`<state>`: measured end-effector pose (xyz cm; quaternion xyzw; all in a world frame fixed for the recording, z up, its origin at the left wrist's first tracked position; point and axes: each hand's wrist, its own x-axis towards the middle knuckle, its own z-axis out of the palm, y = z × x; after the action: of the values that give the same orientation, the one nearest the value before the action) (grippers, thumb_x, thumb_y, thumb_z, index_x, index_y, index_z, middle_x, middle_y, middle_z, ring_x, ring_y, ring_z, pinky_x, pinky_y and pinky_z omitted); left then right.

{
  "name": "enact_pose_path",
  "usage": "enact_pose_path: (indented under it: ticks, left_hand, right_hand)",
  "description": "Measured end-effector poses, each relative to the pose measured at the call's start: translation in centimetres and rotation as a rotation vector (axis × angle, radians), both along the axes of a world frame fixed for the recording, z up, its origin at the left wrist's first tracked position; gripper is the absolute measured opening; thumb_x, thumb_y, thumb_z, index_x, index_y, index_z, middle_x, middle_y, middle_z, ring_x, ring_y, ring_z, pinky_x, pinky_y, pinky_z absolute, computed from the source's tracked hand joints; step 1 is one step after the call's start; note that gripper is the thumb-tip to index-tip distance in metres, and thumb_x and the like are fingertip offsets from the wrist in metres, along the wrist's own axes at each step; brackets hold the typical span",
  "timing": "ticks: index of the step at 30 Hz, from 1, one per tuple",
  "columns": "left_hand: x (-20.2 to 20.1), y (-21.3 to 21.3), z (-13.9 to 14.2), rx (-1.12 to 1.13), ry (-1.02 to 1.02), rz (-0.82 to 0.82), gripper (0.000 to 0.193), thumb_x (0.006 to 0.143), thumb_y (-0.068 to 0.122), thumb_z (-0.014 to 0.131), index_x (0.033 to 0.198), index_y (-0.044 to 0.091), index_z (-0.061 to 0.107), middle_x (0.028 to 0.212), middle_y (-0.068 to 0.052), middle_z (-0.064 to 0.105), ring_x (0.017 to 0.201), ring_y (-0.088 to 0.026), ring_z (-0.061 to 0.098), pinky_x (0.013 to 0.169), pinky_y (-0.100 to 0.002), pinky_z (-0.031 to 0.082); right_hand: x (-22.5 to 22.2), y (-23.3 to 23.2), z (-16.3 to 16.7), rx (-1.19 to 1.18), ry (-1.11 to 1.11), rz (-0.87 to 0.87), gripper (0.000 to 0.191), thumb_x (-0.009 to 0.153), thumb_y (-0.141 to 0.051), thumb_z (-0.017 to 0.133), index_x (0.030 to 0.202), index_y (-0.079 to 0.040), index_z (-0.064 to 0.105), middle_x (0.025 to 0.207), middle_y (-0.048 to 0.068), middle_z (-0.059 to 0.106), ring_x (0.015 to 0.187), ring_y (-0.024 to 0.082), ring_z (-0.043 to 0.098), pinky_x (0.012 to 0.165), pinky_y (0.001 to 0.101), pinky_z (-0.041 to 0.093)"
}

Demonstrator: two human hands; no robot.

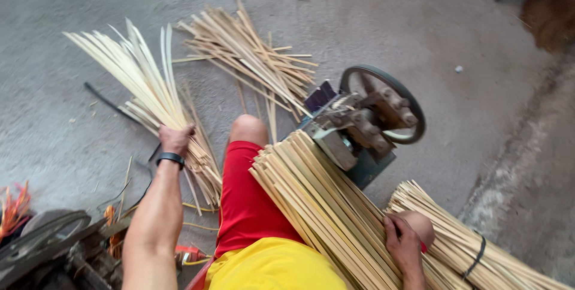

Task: The person unties a bundle of bamboo strips and feeds them one by one into a powered splitting machine. The strips are split into thinner pieces and collected in a growing pile on the floor.

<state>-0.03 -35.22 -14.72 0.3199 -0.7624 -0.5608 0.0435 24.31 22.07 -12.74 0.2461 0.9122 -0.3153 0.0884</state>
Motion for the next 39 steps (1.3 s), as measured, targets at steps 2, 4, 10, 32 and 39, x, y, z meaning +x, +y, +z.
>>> enact_pose_path:
  ticks: [2,4,10,32,39]
  left_hand:
    - [2.0,-0.4,-1.7,0.105,-0.047,0.129,0.038,0.079,-0.003,0.080,0.108,-0.004,0.056,0.094,-0.016,0.072,0.072,-0.022,0.071,0.061,-0.033,0.062]
    - [3.8,-0.8,-3.2,0.037,-0.192,0.164,0.054,0.075,0.005,0.084,0.116,-0.001,0.050,0.105,-0.019,0.070,0.086,-0.027,0.074,0.075,-0.035,0.064]
    - [6.4,-0.9,-5.8,-0.214,-0.332,0.147,0.079,0.066,0.030,0.094,0.126,-0.001,0.053,0.118,-0.022,0.071,0.109,-0.037,0.070,0.101,-0.046,0.055]
    - [6.6,4.9,-4.2,-0.295,-0.102,0.066,0.068,0.076,0.024,0.094,0.128,0.000,0.057,0.097,-0.010,0.067,0.086,-0.019,0.064,0.078,-0.036,0.056]
    - [-1.7,9.7,2.0,0.129,0.517,-0.003,0.042,0.098,0.003,0.070,0.136,0.000,0.052,0.114,-0.007,0.065,0.089,-0.013,0.064,0.070,-0.023,0.059]
  right_hand:
    - [0.1,0.2,-0.5,0.014,0.006,0.008,0.034,0.097,-0.032,0.066,0.118,-0.007,0.076,0.103,0.017,0.078,0.097,0.028,0.074,0.087,0.0378,0.056]
    - [0.2,0.4,-1.0,0.017,-0.009,0.006,0.034,0.098,-0.034,0.066,0.118,-0.008,0.076,0.101,0.016,0.078,0.094,0.026,0.075,0.087,0.0370,0.057]
    - [0.5,1.1,-2.5,0.046,0.002,0.004,0.035,0.098,-0.035,0.067,0.120,-0.010,0.076,0.095,0.015,0.079,0.091,0.024,0.075,0.086,0.0361,0.056]
    - [1.3,0.4,6.1,0.115,0.004,-0.104,0.027,0.081,-0.026,0.085,0.099,-0.006,0.081,0.095,0.009,0.077,0.079,0.023,0.073,0.073,0.0342,0.057]
    - [3.9,5.4,9.3,0.025,0.167,-0.182,0.019,0.084,-0.021,0.082,0.099,-0.010,0.082,0.093,0.004,0.078,0.082,0.016,0.071,0.071,0.0295,0.057]
